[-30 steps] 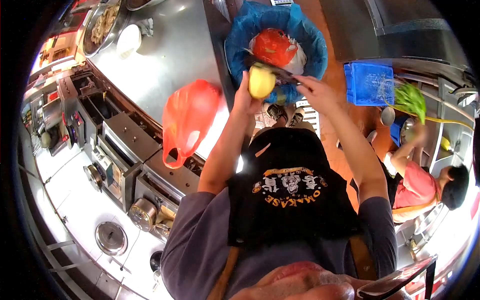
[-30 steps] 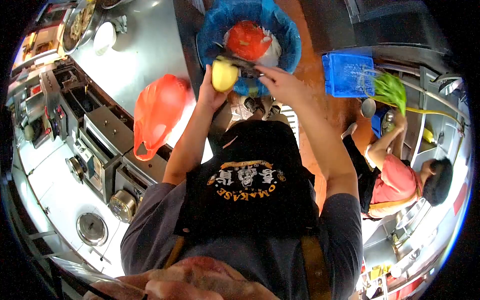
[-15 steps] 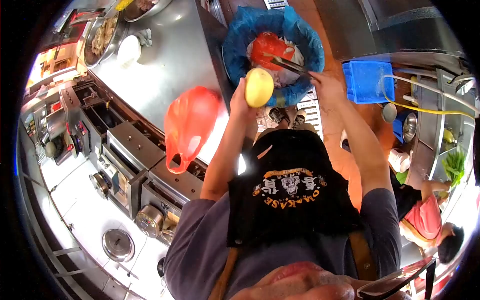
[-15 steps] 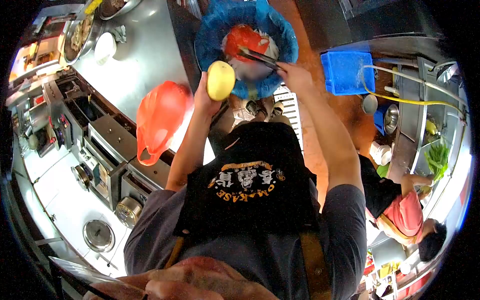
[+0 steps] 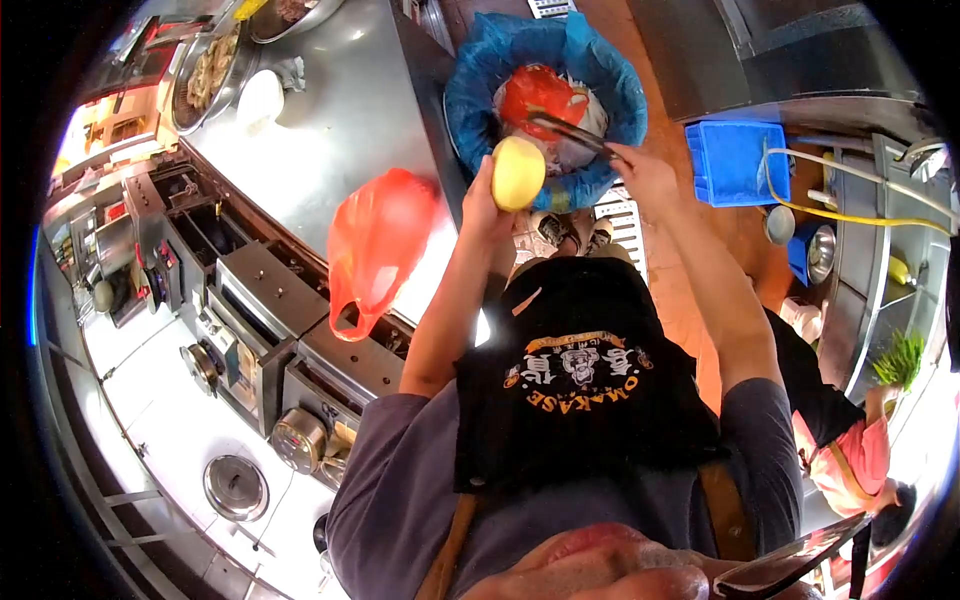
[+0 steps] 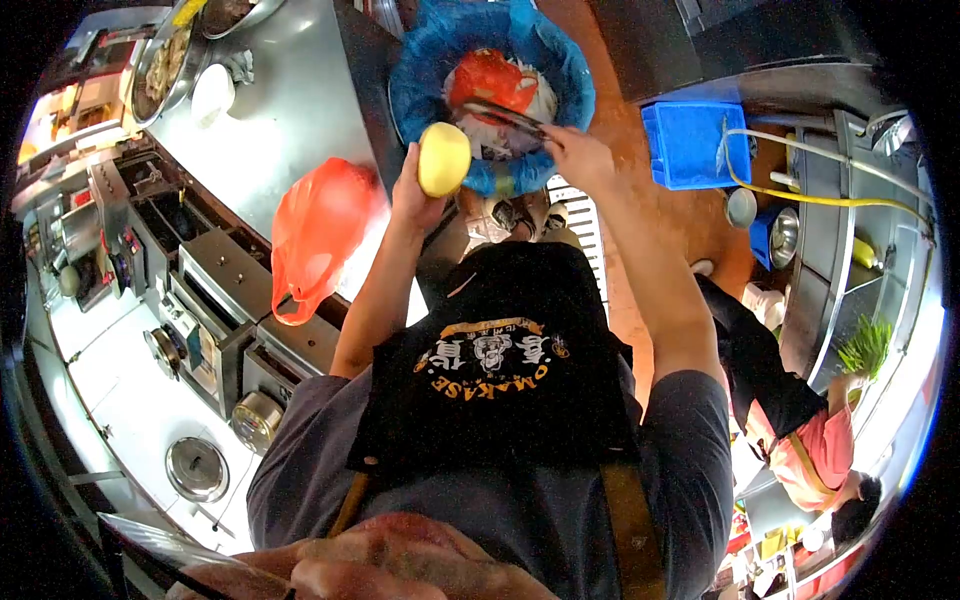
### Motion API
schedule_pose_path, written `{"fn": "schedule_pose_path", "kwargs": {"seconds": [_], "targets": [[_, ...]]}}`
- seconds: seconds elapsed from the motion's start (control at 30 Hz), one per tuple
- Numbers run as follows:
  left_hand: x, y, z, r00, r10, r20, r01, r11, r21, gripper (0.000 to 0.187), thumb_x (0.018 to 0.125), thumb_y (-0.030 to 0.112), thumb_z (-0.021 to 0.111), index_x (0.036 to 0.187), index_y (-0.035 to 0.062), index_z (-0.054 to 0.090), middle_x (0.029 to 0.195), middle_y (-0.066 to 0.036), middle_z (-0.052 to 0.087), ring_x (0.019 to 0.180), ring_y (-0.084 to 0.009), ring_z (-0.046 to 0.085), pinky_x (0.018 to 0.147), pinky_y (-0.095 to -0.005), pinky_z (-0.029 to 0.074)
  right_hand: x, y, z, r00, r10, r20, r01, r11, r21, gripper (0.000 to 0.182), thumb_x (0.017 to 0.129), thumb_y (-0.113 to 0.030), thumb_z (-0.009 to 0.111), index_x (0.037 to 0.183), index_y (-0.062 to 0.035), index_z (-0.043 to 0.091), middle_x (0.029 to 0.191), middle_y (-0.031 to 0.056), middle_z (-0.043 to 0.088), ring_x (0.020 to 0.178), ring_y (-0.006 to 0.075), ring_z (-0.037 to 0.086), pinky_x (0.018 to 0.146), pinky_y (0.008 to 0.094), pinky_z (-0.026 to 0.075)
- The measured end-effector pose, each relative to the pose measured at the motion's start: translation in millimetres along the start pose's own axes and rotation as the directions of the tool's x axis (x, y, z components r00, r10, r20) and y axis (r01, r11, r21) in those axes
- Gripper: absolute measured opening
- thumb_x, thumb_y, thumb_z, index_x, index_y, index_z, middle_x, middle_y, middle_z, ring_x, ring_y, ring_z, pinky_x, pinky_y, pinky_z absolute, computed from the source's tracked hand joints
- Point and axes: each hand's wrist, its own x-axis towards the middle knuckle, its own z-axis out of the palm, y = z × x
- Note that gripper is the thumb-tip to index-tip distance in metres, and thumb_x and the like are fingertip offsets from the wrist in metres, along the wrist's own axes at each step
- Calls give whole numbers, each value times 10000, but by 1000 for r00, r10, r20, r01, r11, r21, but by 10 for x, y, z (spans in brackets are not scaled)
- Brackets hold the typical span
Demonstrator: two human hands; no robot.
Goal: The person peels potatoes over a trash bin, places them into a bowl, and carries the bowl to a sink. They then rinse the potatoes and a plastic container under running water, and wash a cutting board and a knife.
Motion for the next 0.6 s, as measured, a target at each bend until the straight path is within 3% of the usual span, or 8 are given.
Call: {"fn": "schedule_pose_path", "kwargs": {"seconds": [0.17,0.27,0.3,0.37,0.47,0.5,0.53,0.6], "targets": [[-4,-38,-79,989,-146,6,143,967,-211,514,992,481,362,1308,103,507,1251,-115,592,1082,-320,604,872,-431,526,-199,-237,-2,999,-39,14,32,940,341,329,894,-202,595,1214,-128,613,1089,119,643,955,329,616,807,397,504],[19,54,158,974,-225,30,218,887,-407,476,967,467,408,1235,105,562,1176,-99,630,1068,-280,610,786,-384,538,-384,-641,17,968,-246,-49,249,922,297,349,873,-166,608,1218,-115,606,1084,128,639,958,332,609,826,392,497],[47,13,217,985,-167,47,171,894,-414,487,959,489,420,1217,105,570,1165,-96,634,1063,-285,609,775,-379,540,-413,-734,8,968,-246,-48,249,921,299,349,873,-166,608,1218,-115,606,1084,128,639,958,332,609,826,392,497],[41,-63,298,986,-36,164,98,916,-389,539,929,563,452,1181,105,582,1114,-86,644,998,-277,619,721,-344,539,-444,-832,-20,854,-490,-174,509,856,86,360,864,-153,599,1223,-126,597,1067,123,639,946,330,612,821,390,498],[74,-111,115,972,-159,176,219,883,-416,561,909,591,472,1186,117,588,1072,-84,647,993,-281,606,693,-330,536,-278,-517,55,837,-473,-277,516,849,110,373,856,-149,601,1229,-135,592,1070,122,637,941,336,613,793,397,508],[-15,-31,235,968,-197,158,249,847,-469,590,902,613,465,1190,112,585,1060,-84,637,955,-277,609,660,-315,534,-240,-339,69,976,-174,-130,197,961,193,382,859,-158,612,1240,-152,594,1092,118,637,944,336,612,784,385,510],[-54,-20,238,973,-160,166,219,864,-454,600,902,618,459,1197,110,581,1084,-97,628,949,-276,614,641,-308,530,-196,-14,180,975,-179,-131,202,960,196,382,859,-158,612,1240,-152,594,1092,118,637,944,336,612,784,385,510],[-98,22,257,977,-183,109,212,891,-401,605,905,619,450,1196,104,578,1080,-98,630,942,-284,615,626,-307,521,-78,569,439,980,148,136,-188,914,358,397,864,-169,620,1259,-184,588,1058,120,635,937,332,610,786,367,504]]}}
